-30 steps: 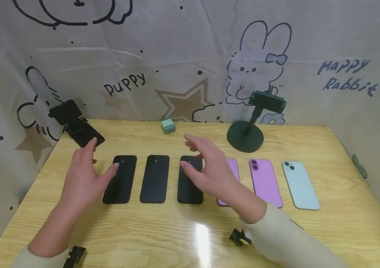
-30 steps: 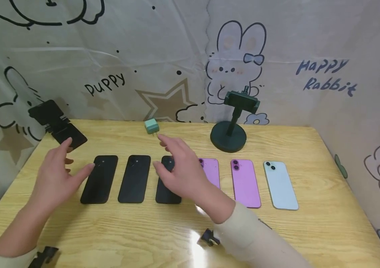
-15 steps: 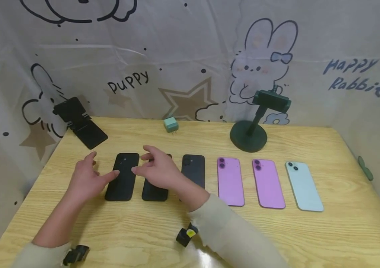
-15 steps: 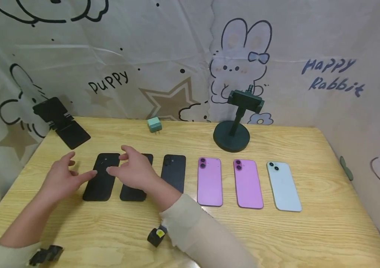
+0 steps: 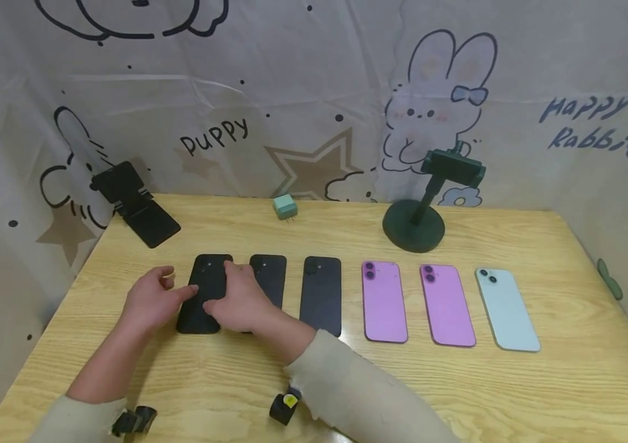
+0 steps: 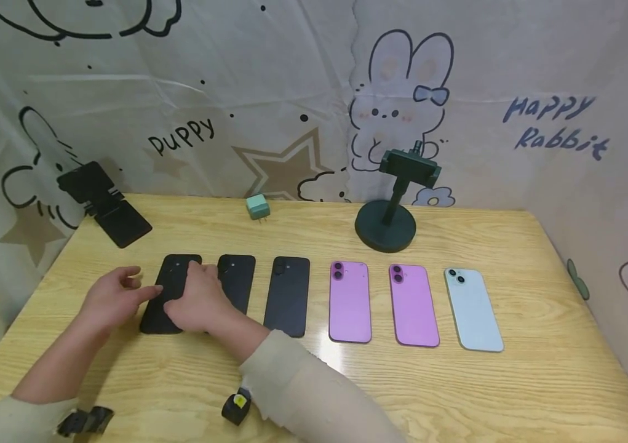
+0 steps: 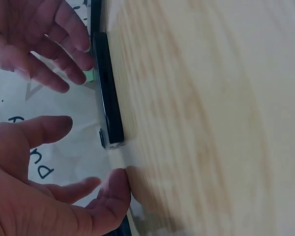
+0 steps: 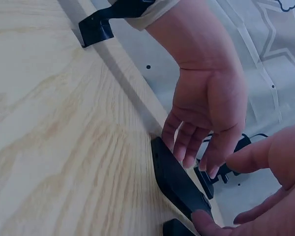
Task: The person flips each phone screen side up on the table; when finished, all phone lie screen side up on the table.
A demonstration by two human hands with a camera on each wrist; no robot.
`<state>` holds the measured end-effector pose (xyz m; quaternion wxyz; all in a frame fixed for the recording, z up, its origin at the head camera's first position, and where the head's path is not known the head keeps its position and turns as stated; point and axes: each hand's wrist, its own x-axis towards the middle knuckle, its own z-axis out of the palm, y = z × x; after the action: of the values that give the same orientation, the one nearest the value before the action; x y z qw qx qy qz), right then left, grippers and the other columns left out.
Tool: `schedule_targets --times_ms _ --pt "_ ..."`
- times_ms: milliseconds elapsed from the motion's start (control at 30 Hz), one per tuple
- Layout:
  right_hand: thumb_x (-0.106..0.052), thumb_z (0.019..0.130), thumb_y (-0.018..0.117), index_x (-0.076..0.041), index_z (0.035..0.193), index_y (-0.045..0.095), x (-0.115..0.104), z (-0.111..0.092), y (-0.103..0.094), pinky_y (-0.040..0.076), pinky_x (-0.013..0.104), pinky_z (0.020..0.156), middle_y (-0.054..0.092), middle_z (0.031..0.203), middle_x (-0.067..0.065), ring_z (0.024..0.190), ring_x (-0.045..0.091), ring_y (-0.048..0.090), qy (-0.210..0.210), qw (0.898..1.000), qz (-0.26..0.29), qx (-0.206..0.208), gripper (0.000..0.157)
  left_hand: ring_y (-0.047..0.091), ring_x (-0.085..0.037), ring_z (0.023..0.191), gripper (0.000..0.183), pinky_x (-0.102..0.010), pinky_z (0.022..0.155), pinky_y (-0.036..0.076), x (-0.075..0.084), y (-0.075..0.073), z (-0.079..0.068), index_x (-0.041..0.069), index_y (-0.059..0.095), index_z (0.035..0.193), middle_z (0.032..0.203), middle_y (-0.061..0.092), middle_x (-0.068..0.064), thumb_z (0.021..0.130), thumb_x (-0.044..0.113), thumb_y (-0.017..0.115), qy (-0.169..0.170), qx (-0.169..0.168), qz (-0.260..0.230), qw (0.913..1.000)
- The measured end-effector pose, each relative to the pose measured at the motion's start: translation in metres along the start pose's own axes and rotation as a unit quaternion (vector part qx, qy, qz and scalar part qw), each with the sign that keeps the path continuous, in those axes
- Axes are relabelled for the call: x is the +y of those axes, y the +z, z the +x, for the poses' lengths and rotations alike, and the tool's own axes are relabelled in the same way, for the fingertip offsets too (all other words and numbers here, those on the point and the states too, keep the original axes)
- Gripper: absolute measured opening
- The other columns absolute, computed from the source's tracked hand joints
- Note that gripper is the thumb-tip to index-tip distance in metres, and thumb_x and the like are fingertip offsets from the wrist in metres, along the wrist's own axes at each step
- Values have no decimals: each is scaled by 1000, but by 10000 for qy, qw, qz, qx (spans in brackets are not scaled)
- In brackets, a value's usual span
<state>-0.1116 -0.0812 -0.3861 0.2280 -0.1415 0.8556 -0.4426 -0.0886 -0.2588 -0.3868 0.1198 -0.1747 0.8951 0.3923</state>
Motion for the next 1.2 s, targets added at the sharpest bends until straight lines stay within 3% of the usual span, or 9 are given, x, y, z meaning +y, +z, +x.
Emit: schedule_targets --times_ms 167,467,767,1000,1200 --pt "-22 91 72 -4 156 29 -6 1 4 36 34 108 30 155 14 138 22 37 468 9987 216 -2 80 37 -50 131 77 -57 104 37 0 -1 -1 -16 26 148 146 34 -39 97 27 64 -142 -207 -169 9995" --pt "-16 88 74 -6 157 29 -15 6 12 30 39 112 28 159 12 143 22 28 1029 9877 1151 264 82 44 -45 123 71 -54 100 43 5 -1 -3 -17 29 147 147 32 -37 98 24 59 -240 -393 -635 9969" --pt "-4 84 75 -3 150 41 -20 12 9 36 42 108 44 147 13 134 26 42 1245 9666 2168 565 74 51 -43 120 66 -50 96 48 4 1 -2 -12 32 149 146 37 -33 98 19 60 -437 -88 -954 9944" --pt "9 85 62 -3 147 46 -15 14 7 39 40 105 51 141 9 131 24 45 1124 9662 2215 683 65 51 -37 120 59 -37 88 49 -3 3 0 -13 43 143 138 49 -31 94 13 63 -271 9 -1164 9928" --pt "11 89 52 -3 142 53 -9 16 9 44 36 100 60 120 4 119 18 52 920 9665 2208 931 55 46 -34 126 59 -33 93 44 -4 0 2 -12 40 145 141 47 -29 96 12 62 -275 -222 -1583 9868"
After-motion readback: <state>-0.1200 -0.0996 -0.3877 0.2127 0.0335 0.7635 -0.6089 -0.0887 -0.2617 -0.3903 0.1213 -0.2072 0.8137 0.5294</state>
